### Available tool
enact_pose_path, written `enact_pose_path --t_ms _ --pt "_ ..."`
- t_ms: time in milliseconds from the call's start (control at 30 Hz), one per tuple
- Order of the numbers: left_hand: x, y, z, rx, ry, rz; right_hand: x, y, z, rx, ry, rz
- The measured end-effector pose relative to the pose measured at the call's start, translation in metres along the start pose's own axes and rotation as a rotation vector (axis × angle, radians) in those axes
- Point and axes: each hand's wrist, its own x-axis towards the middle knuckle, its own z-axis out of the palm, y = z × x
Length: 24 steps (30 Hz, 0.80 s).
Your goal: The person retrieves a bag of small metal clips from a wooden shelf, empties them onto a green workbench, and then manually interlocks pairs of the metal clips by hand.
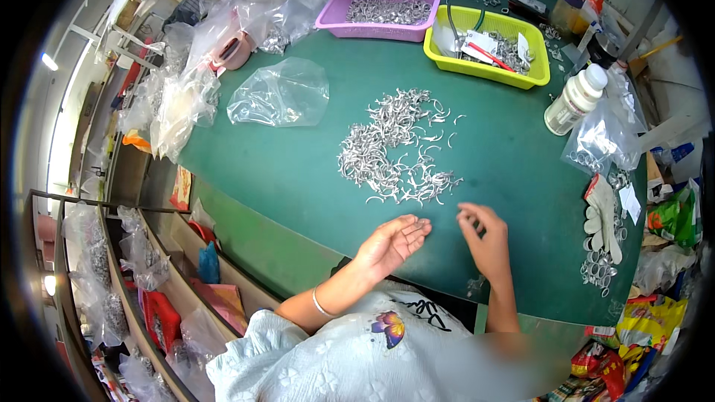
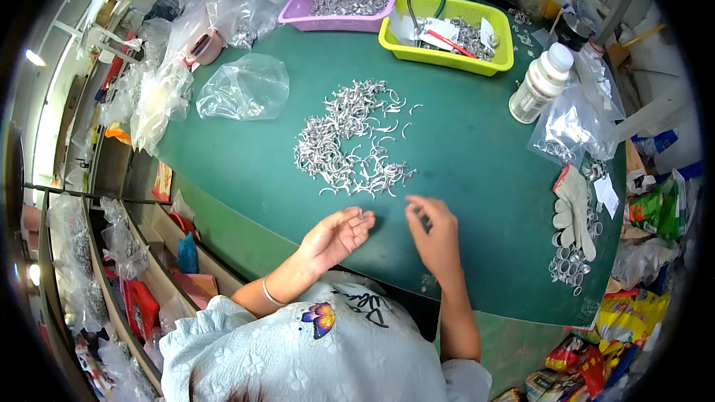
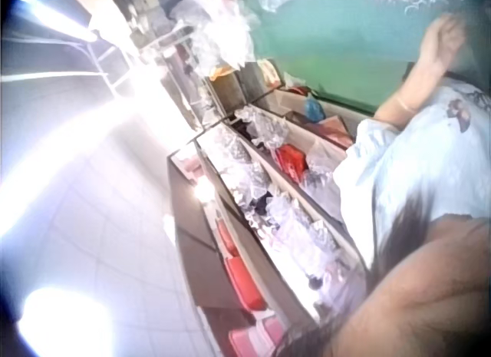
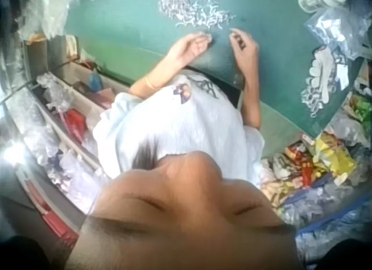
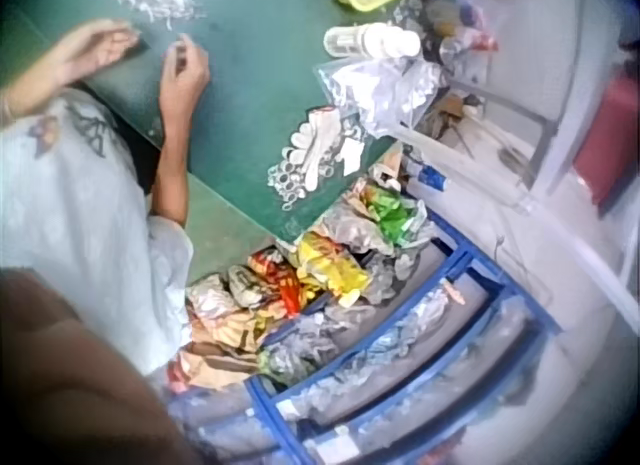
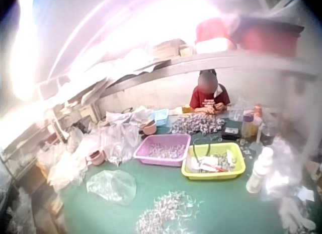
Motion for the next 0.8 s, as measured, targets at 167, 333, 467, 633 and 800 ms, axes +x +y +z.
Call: enact_pose_path --t_ms 167,333,467,633,800 --pt "0.010 -0.005 -0.023 0.075 -0.125 0.019 0.050 0.006 0.033 -0.454 0.244 -0.311" --pt "0.010 -0.002 -0.017 0.187 -0.081 0.058 0.062 0.013 0.040 -0.618 0.200 -0.335" --pt "0.013 -0.001 -0.021 0.250 -0.067 0.115 0.053 -0.002 0.031 -0.571 0.223 -0.263" --pt "0.024 0.001 -0.024 0.343 -0.143 0.090 0.068 -0.010 0.043 -0.522 0.167 -0.377" --pt "0.036 0.015 -0.016 0.450 -0.197 0.106 0.075 -0.009 0.039 -0.403 0.202 -0.287"
